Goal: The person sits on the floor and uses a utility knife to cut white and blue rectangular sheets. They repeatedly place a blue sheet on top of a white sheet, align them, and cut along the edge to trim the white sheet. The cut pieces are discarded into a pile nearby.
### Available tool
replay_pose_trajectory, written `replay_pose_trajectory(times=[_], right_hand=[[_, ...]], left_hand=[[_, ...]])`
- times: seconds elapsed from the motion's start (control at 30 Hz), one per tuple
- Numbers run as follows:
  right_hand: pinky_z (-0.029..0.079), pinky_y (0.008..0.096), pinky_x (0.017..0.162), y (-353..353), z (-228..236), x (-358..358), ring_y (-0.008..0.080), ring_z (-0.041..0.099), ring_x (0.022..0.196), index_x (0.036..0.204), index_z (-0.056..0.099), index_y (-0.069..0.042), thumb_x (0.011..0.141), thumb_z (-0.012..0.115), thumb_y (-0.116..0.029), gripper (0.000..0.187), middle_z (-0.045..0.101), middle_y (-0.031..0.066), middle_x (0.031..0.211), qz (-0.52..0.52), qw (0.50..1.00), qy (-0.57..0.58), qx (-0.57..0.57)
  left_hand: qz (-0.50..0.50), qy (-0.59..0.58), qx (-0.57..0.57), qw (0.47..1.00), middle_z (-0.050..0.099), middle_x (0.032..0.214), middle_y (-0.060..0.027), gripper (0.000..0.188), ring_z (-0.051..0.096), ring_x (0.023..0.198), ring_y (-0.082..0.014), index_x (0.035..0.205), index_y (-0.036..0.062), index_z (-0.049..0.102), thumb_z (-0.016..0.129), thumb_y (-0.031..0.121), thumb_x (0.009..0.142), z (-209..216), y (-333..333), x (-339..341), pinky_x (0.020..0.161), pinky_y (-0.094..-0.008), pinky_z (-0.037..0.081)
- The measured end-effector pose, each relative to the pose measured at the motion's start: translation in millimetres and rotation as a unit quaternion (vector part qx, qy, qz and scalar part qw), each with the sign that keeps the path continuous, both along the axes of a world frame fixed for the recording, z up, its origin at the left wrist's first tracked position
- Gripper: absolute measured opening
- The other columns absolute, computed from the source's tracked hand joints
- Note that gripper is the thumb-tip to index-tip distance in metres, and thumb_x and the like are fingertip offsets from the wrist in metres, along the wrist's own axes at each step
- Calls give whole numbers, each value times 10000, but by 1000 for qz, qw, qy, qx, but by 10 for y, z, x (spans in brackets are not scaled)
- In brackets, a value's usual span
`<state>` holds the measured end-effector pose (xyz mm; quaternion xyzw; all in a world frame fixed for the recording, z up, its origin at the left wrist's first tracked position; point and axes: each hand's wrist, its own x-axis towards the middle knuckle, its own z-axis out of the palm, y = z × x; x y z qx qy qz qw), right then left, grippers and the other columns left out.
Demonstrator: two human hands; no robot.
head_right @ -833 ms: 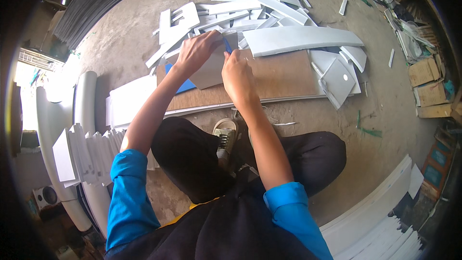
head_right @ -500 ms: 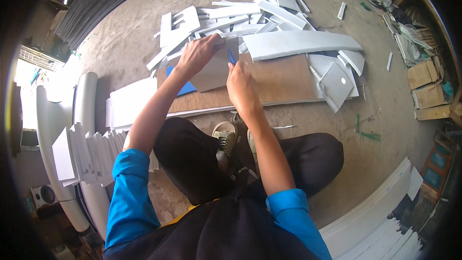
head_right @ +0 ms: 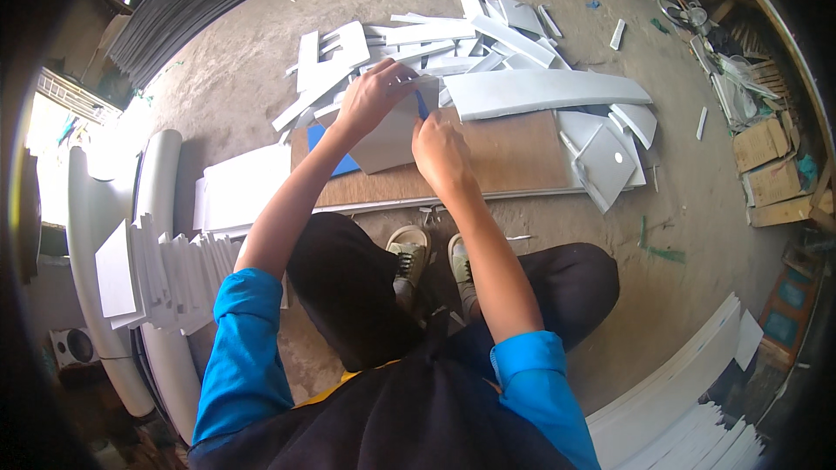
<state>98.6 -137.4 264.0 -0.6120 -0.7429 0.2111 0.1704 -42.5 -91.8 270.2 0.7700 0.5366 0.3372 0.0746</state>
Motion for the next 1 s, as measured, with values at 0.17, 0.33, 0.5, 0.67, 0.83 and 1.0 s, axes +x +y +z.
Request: replay_pose_trajectory(times=[0.17, 0.33, 0.5, 0.67, 0.83, 1.0], right_hand=[[504, 439, 634, 138, 79, -81, 380, 611, 727, 920, 467, 36, 862, 401, -197, 249, 605, 240, 735, 18, 998, -40, 44], [512, 428, 654, 266, 50, -152, 370, 618, 750, 922, 482, 56, 828, 397, -118, 215, 606, 251, 761, 25, 995, -87, 46], [506, 431, 689, 262, 205, -36, 386, 609, 785, 924, 490, 70, 832, 409, -130, 235, 601, 269, 813, 42, 994, -100, -22], [474, 490, 678, 211, 186, 26, 449, 568, 783, 966, 437, 88, 865, 343, -171, 294, 567, 323, 791, 59, 995, -78, -31], [479, 481, 674, 274, 247, -27, 437, 574, 775, 1002, 424, 99, 864, 340, -163, 307, 564, 326, 819, 75, 988, -58, -118], [491, 468, 651, 363, -189, 14, 415, 588, 764, 1040, 424, 90, 864, 346, -173, 326, 566, 320, 846, 48, 996, -51, -50]], left_hand=[[1, -8, 14, 1000, 586, 831, -59, 220, 598, 699, -257, 843, 86, 620, 616, 290, 760, -24, 9, 8, 617, -349, 480], [32, -2, 21, 999, 591, 833, -38, 239, 604, 701, -255, 846, 109, 629, 603, 333, 768, -100, 71, -25, 607, -354, 484], [17, 10, -16, 1000, 592, 856, -49, 254, 600, 691, -256, 864, 103, 632, 585, 338, 781, -65, 70, 22, 607, -358, 477], [18, 29, 15, 999, 583, 800, -37, 255, 599, 692, -256, 838, 107, 629, 571, 351, 790, -74, 110, 23, 594, -357, 484], [-13, 27, 60, 998, 574, 783, -59, 223, 592, 685, -255, 825, 84, 622, 595, 299, 774, -122, 111, -24, 589, -360, 486], [-36, 52, 65, 996, 571, 784, -64, 204, 591, 680, -254, 818, 72, 615, 593, 270, 776, -63, 36, 64, 592, -352, 492]])
